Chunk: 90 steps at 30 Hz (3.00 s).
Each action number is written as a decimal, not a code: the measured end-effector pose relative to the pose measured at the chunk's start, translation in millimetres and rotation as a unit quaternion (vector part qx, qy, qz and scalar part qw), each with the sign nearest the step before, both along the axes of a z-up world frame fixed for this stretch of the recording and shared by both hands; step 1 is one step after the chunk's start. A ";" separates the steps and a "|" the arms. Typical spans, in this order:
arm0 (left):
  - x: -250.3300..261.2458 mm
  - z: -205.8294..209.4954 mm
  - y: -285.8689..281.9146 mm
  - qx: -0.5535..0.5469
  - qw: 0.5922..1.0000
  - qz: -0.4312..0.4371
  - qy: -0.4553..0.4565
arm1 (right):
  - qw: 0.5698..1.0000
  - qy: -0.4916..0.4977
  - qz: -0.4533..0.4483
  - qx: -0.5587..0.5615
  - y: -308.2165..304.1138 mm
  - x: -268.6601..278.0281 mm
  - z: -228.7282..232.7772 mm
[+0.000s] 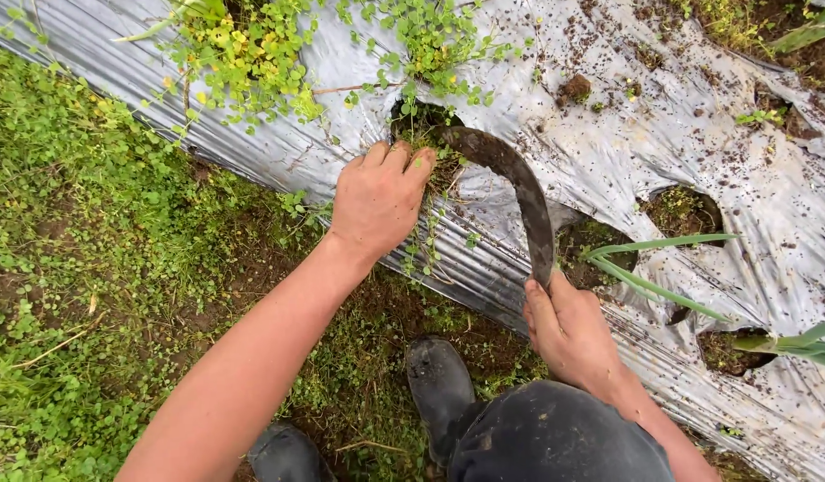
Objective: The person removes weeds from a garden bed by hand and with a sickle. They pull weeds from the soil and from holes in a plastic sheet covering the bed, using the sickle to cut and clear vegetation around the plants.
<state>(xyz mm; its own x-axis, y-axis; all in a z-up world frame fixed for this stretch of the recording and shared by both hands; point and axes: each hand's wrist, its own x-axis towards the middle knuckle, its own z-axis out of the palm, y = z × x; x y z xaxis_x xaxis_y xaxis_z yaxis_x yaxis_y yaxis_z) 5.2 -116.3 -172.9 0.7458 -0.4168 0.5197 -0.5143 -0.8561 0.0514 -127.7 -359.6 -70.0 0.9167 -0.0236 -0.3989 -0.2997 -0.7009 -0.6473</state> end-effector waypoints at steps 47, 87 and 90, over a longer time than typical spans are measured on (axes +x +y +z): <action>-10.0 6.3 1.2 -0.052 0.998 0.028 -0.001 | 0.990 0.135 0.001 0.028 -32.7 16.5 16.7; -11.2 2.5 0.9 -0.104 0.995 -0.002 0.004 | 0.985 0.108 -0.030 0.131 -42.8 13.1 -0.4; -8.0 3.5 -0.3 -0.105 0.994 0.002 -0.027 | 0.978 0.137 -0.037 0.155 -29.0 22.1 -7.4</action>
